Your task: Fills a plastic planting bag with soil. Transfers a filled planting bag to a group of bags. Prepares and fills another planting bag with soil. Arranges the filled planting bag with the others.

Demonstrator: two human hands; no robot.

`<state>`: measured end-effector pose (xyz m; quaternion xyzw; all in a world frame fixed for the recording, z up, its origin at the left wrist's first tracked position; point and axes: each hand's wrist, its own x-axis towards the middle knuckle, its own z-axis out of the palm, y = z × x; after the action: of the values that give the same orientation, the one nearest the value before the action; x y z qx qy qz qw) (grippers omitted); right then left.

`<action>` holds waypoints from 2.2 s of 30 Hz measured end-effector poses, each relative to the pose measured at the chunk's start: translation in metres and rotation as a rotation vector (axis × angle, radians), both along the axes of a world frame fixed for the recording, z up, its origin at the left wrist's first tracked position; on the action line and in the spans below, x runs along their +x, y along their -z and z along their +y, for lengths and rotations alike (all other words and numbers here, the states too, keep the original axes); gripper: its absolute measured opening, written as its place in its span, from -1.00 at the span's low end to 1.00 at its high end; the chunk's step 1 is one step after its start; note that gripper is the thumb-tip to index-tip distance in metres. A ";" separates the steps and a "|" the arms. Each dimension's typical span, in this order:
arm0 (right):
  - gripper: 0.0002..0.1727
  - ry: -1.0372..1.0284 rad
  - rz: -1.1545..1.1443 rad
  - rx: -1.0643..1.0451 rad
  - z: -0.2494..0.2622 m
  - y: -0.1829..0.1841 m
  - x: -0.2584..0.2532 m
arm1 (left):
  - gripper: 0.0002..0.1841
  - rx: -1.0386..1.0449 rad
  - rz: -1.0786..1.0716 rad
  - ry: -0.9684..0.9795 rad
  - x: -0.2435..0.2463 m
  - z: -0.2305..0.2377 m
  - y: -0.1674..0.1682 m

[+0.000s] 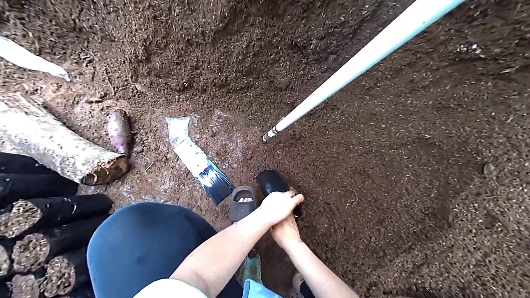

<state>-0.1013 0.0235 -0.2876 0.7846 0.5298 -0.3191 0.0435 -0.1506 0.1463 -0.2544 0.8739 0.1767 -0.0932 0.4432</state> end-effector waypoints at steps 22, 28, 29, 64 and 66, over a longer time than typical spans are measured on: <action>-0.70 -0.369 -0.131 0.459 0.073 -0.037 0.095 | -0.47 0.394 0.285 -0.137 0.046 0.096 -0.016; -0.70 -0.130 -0.173 0.401 0.050 -0.059 0.105 | -0.60 0.440 0.031 0.214 0.043 0.106 -0.006; -0.71 -0.097 -0.149 0.490 0.044 -0.062 0.097 | -0.59 0.411 0.040 0.207 0.037 0.103 -0.012; -0.55 0.839 0.162 0.377 -0.002 -0.043 0.120 | -0.75 0.240 0.111 -0.007 0.029 0.086 -0.023; -0.29 1.441 0.749 0.190 -0.021 -0.003 0.117 | -0.66 0.263 0.211 0.080 0.036 0.085 -0.027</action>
<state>0.0152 0.0028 -0.2850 0.7743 -0.1005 -0.4633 -0.4191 -0.1150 0.2318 -0.2272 0.9160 0.1981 -0.1782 0.2998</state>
